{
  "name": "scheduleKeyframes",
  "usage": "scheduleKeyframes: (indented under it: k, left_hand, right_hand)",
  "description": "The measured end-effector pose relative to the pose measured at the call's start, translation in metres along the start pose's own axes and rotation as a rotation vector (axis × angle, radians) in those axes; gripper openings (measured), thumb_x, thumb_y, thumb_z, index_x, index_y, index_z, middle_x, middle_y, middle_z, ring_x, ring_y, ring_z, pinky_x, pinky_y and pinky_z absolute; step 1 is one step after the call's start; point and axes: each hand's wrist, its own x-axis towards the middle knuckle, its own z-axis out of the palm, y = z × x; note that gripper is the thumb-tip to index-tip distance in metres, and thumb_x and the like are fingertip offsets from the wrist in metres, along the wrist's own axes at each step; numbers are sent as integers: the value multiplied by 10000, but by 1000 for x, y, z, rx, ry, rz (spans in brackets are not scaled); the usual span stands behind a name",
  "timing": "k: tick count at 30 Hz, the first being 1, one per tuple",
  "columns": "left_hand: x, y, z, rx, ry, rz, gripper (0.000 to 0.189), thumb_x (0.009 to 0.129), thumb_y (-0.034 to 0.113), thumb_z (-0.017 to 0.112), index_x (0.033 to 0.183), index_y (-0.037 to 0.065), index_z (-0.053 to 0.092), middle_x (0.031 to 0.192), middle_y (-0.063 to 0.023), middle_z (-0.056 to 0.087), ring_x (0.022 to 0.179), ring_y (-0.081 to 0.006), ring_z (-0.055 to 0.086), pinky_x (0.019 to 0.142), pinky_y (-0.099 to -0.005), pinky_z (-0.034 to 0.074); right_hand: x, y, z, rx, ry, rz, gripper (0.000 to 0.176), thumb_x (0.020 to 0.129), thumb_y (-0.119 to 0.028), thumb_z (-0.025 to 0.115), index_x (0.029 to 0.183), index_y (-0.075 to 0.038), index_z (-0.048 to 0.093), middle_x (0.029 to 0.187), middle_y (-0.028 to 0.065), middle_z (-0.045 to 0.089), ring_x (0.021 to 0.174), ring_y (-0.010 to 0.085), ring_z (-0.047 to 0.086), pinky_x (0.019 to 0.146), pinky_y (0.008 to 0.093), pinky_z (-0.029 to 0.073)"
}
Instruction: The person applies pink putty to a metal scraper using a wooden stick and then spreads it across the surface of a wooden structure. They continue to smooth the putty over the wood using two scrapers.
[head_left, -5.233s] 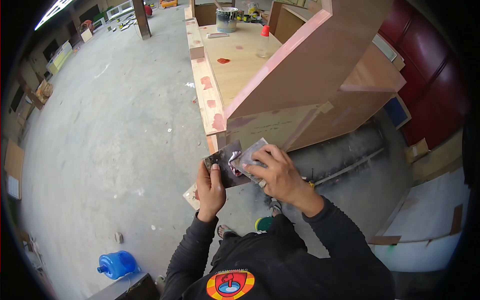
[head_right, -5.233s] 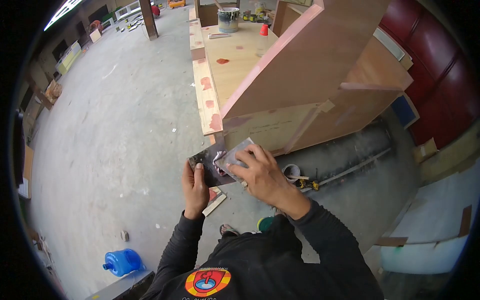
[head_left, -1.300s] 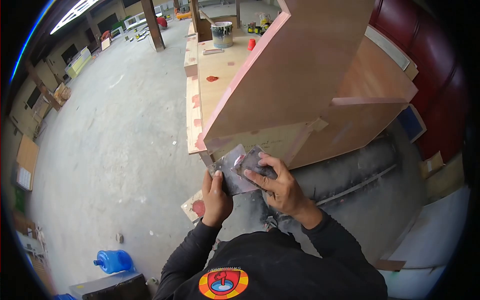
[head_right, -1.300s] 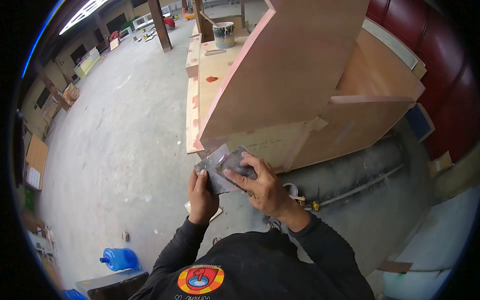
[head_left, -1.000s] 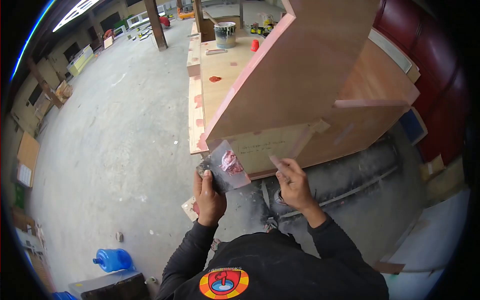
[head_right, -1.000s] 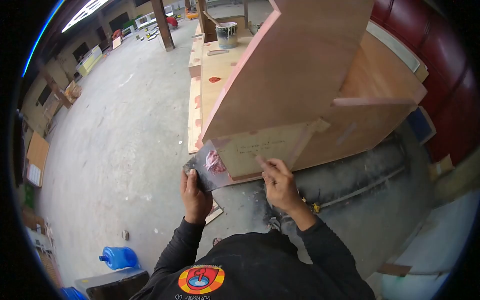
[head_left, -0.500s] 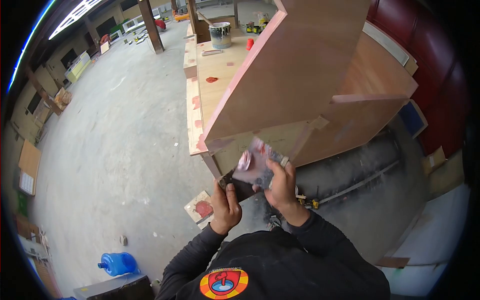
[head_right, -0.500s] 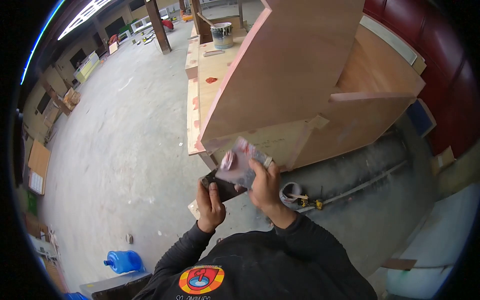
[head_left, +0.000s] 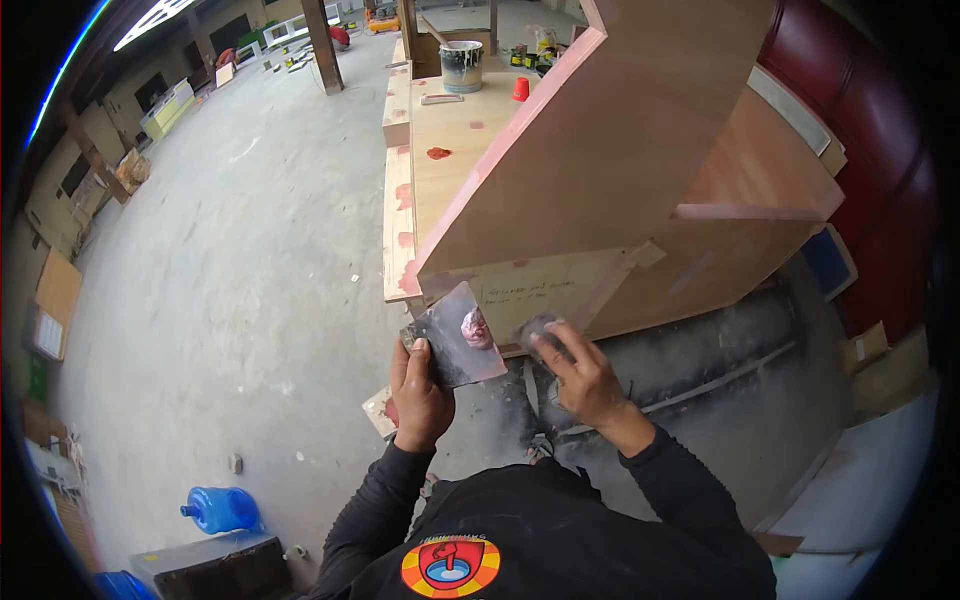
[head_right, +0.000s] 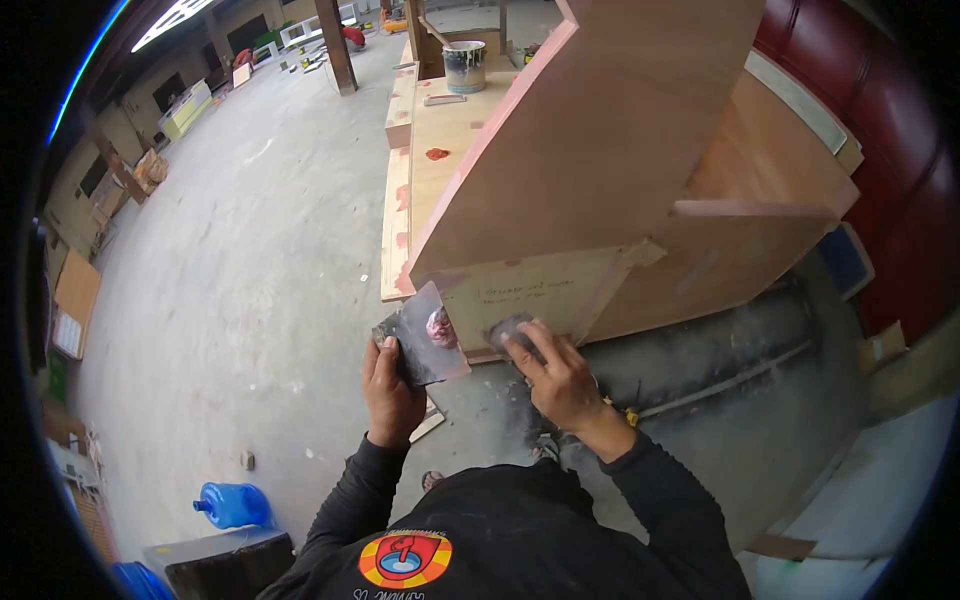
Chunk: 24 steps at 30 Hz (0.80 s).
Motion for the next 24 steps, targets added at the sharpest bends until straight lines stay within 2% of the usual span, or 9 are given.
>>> scheduleKeyframes:
  k: [3, 5, 6, 9, 11, 14, 18, 22, 24]
  left_hand:
    - [-1, -13, -5, 213, 50, 40, 260, 1045, 152, 391, 1234, 12, 502, 1109, -64, 597, 981, -118, 559, 888, -284, 469]
    - [-3, -15, -2, 353, 22, 90, 241, 1047, 135, 404, 1215, -1, 510, 1072, -53, 595, 942, -98, 527, 854, -266, 452]
    - [-3, -19, -2, 384, 31, 130, 239, 1045, 132, 409, 1210, -7, 513, 1070, -56, 595, 944, -101, 524, 850, -267, 450]
    - [-4, -21, -1, 472, 42, 184, 237, 1042, 124, 417, 1204, -18, 515, 1066, -60, 596, 949, -109, 527, 848, -271, 449]
    - [-11, -21, -2, 542, 34, 174, 237, 1040, 119, 420, 1203, -23, 516, 1065, -62, 597, 953, -115, 532, 851, -274, 450]
    - [-4, -23, 5, 489, 31, 199, 235, 1034, 110, 426, 1201, -29, 515, 1072, -71, 600, 958, -124, 540, 858, -274, 448]
    - [-5, -19, 1, 343, -56, 73, 261, 1032, 135, 410, 1216, -16, 518, 1137, -96, 609, 977, -149, 576, 866, -300, 481]
    - [-5, -16, -1, 115, -8, -75, 265, 1029, 127, 407, 1249, 13, 501, 1160, -87, 607, 999, -142, 591, 896, -300, 495]
    - [-2, -12, -1, -57, 56, 6, 257, 1040, 141, 404, 1243, 17, 500, 1117, -68, 596, 963, -125, 573, 875, -284, 484]
  right_hand:
    - [22, -16, -26, -39, 65, 6, 457, 814, -14, 565, 1255, -89, 662, 1252, 182, 588, 1199, 434, 558, 974, 515, 469]
    - [28, -26, -28, -136, -76, -98, 421, 836, -88, 567, 1241, -114, 676, 1224, 174, 605, 1221, 419, 543, 1011, 512, 429]
    - [28, -27, -24, -73, -101, -54, 386, 851, -125, 557, 1212, -128, 694, 1218, 159, 610, 1230, 409, 539, 1023, 517, 406]
    - [36, -31, -40, -98, -50, -66, 374, 856, -124, 550, 1197, -130, 703, 1216, 155, 610, 1228, 409, 541, 1009, 510, 418]
    - [33, -24, -24, -67, -52, -41, 396, 834, -99, 566, 1206, -127, 699, 1215, 156, 610, 1229, 411, 540, 1007, 508, 420]
    - [43, -21, -30, 23, -22, -26, 467, 776, -30, 588, 1223, -120, 691, 1213, 159, 609, 1228, 415, 539, 1006, 499, 427]
    - [24, -28, 1, 245, 87, 61, 598, 684, 71, 588, 1245, -113, 679, 1219, 168, 600, 1218, 427, 539, 1012, 487, 431]
    - [6, -5, -3, 145, 32, 53, 616, 681, 68, 578, 1261, -120, 665, 1244, 173, 586, 1233, 411, 529, 1013, 466, 442]
    - [0, 6, -9, 79, -45, 151, 508, 783, 76, 569, 1262, -75, 646, 1185, 179, 617, 1165, 379, 588, 969, 446, 484]
